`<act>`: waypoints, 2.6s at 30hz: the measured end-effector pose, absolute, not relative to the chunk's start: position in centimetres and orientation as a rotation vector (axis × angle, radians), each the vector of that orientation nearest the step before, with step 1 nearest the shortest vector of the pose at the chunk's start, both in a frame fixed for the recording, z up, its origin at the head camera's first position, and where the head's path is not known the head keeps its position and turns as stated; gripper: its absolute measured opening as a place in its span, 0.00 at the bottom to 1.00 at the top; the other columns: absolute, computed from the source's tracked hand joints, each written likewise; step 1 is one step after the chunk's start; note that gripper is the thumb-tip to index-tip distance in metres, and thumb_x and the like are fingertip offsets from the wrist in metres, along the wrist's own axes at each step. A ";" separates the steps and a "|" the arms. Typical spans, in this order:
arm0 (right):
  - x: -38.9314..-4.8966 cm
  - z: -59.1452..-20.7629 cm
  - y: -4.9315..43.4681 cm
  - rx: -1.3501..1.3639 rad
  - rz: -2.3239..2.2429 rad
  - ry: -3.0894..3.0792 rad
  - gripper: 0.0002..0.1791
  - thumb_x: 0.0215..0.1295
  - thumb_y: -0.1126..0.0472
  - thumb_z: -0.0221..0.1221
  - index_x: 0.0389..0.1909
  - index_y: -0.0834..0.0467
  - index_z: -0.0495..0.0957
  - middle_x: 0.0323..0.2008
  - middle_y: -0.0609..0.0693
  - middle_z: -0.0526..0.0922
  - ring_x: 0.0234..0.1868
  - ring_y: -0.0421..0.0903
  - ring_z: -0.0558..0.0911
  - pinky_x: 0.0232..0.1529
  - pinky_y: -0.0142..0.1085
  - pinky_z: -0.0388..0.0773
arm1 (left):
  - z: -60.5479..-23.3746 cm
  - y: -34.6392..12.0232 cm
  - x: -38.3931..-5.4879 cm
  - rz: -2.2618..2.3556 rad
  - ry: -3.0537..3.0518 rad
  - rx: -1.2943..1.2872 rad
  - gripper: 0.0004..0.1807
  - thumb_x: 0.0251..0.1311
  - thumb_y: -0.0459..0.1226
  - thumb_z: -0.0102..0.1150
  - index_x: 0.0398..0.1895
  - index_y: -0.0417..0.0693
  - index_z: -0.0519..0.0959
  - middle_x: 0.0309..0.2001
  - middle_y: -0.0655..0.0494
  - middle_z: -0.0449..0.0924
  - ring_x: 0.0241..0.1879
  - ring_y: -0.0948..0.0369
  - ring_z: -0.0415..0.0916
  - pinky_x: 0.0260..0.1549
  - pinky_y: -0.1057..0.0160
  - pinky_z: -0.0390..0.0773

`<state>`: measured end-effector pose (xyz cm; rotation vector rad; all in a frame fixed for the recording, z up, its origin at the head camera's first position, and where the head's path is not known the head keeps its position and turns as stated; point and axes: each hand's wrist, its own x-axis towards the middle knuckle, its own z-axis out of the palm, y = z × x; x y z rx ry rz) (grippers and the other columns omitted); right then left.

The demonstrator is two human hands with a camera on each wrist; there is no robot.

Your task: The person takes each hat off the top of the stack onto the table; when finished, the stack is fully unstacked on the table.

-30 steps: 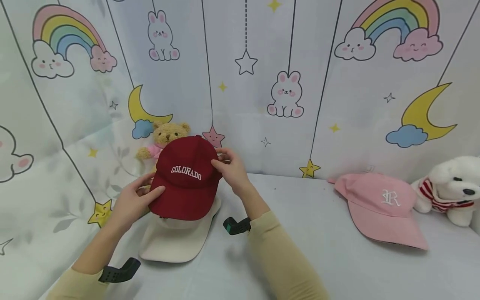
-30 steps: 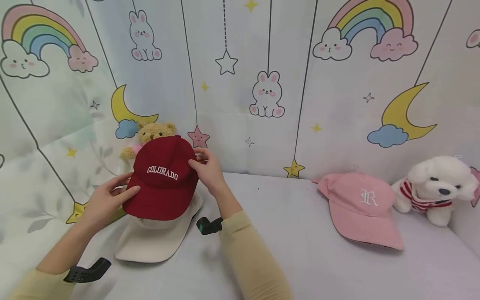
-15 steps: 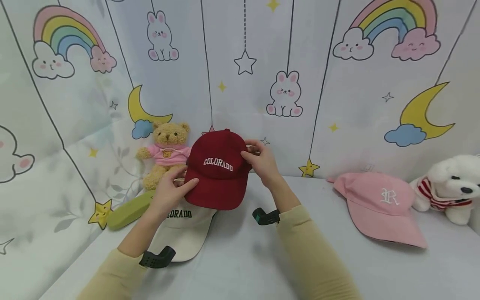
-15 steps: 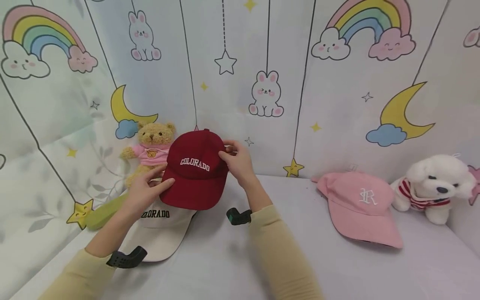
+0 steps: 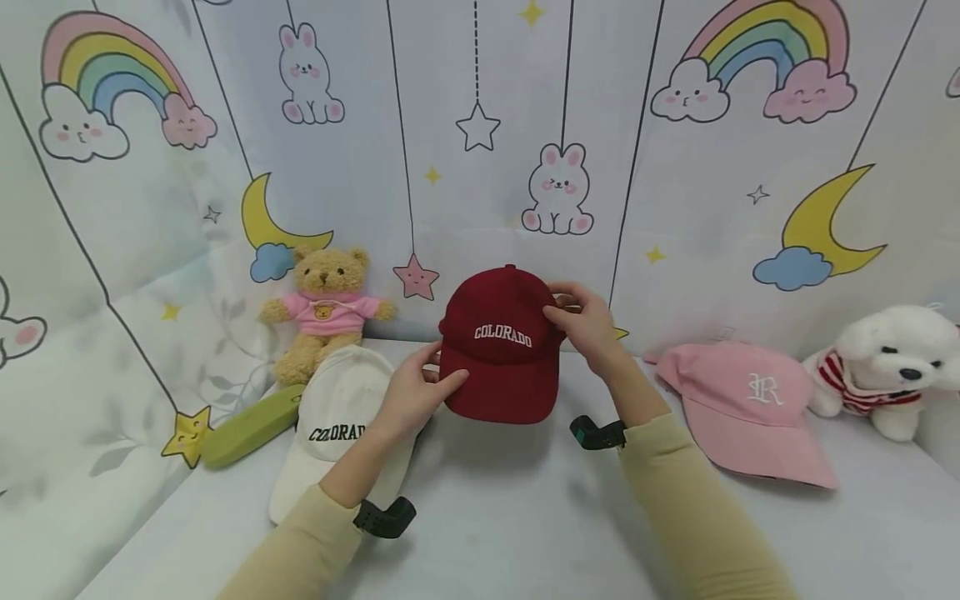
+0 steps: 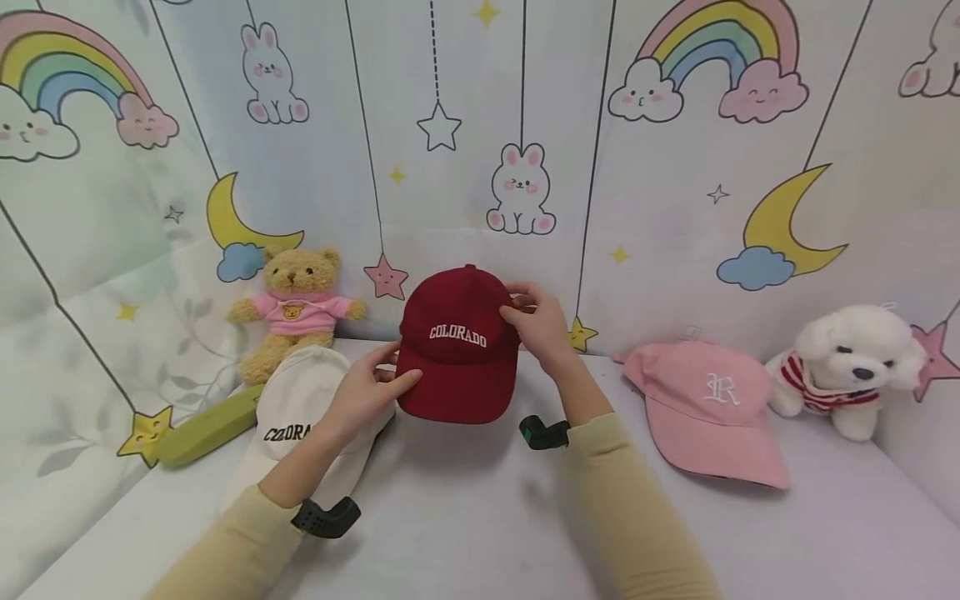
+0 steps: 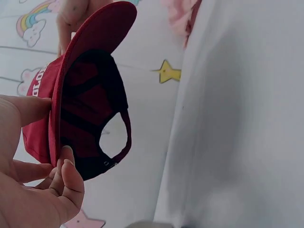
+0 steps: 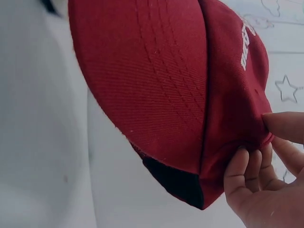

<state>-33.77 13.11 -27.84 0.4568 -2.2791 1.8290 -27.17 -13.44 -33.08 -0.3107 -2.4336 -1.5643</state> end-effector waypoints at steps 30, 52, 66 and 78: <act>-33.2 -30.2 25.0 0.214 1.653 -2.456 0.26 0.77 0.60 0.54 0.71 0.64 0.65 0.58 0.63 0.68 0.43 0.43 0.78 0.44 0.32 0.79 | -36.7 -1.4 -30.2 -1.638 -2.423 -0.564 0.27 0.61 0.39 0.68 0.61 0.35 0.76 0.42 0.48 0.77 0.30 0.62 0.80 0.28 0.68 0.78; -33.3 -33.0 29.0 0.130 1.427 -2.617 0.27 0.77 0.59 0.54 0.70 0.67 0.66 0.59 0.70 0.71 0.54 0.61 0.76 0.44 0.35 0.78 | -38.7 2.4 -30.7 -1.600 -2.585 -0.515 0.22 0.59 0.42 0.70 0.50 0.36 0.80 0.38 0.52 0.79 0.36 0.63 0.74 0.31 0.66 0.75; -33.6 -34.8 30.2 0.092 1.503 -2.573 0.27 0.78 0.60 0.52 0.71 0.68 0.64 0.61 0.70 0.70 0.50 0.51 0.77 0.43 0.34 0.80 | -39.4 3.8 -30.4 -1.594 -2.653 -0.567 0.24 0.60 0.41 0.70 0.55 0.36 0.79 0.43 0.53 0.82 0.40 0.62 0.76 0.38 0.64 0.77; -33.4 -34.9 29.9 0.098 1.372 -2.594 0.25 0.77 0.60 0.53 0.69 0.69 0.66 0.59 0.71 0.71 0.55 0.63 0.76 0.45 0.42 0.82 | -39.7 4.1 -31.0 -1.474 -2.696 -0.588 0.21 0.58 0.39 0.72 0.49 0.34 0.80 0.39 0.50 0.82 0.37 0.62 0.76 0.37 0.65 0.77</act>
